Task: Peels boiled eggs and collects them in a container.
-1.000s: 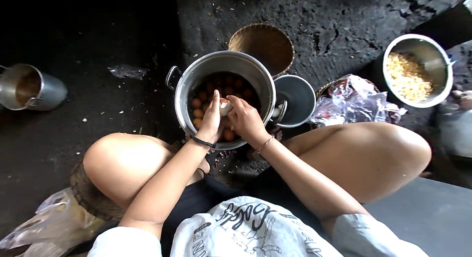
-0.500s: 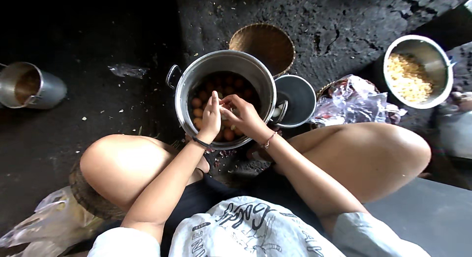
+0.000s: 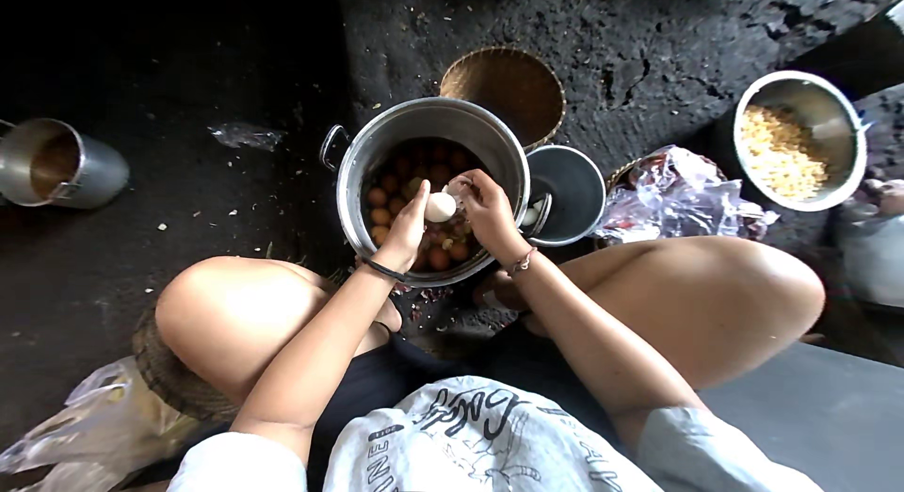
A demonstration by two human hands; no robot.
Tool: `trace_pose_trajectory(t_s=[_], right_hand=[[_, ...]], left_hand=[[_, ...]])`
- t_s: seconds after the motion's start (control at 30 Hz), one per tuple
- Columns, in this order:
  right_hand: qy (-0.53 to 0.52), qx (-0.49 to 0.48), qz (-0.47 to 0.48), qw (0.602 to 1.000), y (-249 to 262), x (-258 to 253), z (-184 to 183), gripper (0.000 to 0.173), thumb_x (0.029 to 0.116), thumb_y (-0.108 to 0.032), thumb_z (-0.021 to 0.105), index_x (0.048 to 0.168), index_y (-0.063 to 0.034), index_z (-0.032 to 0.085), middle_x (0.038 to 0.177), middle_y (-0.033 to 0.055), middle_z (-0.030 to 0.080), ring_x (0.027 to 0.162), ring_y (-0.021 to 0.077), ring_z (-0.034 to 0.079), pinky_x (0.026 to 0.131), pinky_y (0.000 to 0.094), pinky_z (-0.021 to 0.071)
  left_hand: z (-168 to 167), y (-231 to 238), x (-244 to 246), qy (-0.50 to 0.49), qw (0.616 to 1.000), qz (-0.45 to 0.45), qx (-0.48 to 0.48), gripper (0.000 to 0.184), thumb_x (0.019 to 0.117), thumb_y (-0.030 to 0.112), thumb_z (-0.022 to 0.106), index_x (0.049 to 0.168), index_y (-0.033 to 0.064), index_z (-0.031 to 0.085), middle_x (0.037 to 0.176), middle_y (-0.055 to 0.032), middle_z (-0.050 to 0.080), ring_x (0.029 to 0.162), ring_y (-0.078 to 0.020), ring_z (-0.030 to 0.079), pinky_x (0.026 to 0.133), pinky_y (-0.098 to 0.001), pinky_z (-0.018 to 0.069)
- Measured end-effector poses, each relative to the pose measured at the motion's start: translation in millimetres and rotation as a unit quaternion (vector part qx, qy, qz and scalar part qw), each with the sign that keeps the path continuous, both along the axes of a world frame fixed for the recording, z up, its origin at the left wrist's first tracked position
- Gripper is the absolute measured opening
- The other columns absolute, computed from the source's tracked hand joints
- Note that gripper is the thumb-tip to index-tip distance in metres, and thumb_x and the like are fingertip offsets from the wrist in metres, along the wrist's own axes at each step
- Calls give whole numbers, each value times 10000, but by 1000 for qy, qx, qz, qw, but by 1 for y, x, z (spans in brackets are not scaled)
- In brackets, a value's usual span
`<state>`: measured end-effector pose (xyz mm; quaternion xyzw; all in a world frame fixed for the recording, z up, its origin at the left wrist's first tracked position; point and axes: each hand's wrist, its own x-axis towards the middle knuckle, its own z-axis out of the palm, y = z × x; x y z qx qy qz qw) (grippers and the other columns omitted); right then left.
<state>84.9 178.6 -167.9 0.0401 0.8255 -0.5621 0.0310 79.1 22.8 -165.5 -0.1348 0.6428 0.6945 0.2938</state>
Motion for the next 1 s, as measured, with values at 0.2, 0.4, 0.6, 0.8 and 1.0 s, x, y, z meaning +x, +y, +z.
trace_pose_trajectory(t_s=[0.2, 0.4, 0.6, 0.8, 1.0], right_hand=[[25, -38, 66, 997, -2, 7, 8, 462, 960, -242, 709, 1334, -34, 535, 1110, 137, 661, 870, 195, 688, 727, 357, 601], [50, -15, 59, 997, -3, 6, 5, 254, 1065, -180, 552, 1242, -10, 615, 1060, 105, 685, 875, 109, 681, 786, 275, 584], [-35, -132, 36, 990, -3, 5, 4, 326, 1022, -170, 620, 1302, -20, 547, 1066, 113, 659, 799, 151, 706, 704, 316, 636], [-1, 122, 25, 992, 4, 0, -3, 211, 992, -24, 566, 1181, 43, 630, 1115, 207, 665, 1002, 286, 680, 892, 434, 570], [-180, 347, 133, 911, -4, 4, -1, 393, 1078, -173, 474, 1383, 62, 553, 1329, 281, 601, 1254, 450, 578, 1008, 596, 484]], left_hand=[[-1, -1, -3, -47, 994, 73, 62, 580, 1107, 502, 254, 1264, 56, 590, 1040, -83, 660, 888, -159, 650, 800, -330, 559], [1, -4, -6, -24, 998, 29, 46, 579, 1077, 561, 337, 1266, 81, 599, 1022, -66, 659, 884, -142, 648, 809, -326, 564], [-5, -10, -9, -94, 978, 50, 182, 400, 1074, 309, 240, 1100, 128, 596, 886, -39, 641, 736, -131, 625, 664, -275, 542], [-8, -13, -14, -51, 994, 34, 90, 436, 1086, 290, 261, 1204, 87, 629, 973, -52, 651, 769, -127, 620, 671, -264, 533], [-40, -10, -23, -7, 996, -34, -80, 461, 1139, 271, 283, 1371, -43, 528, 1258, -231, 588, 1022, -260, 643, 887, -405, 551]])
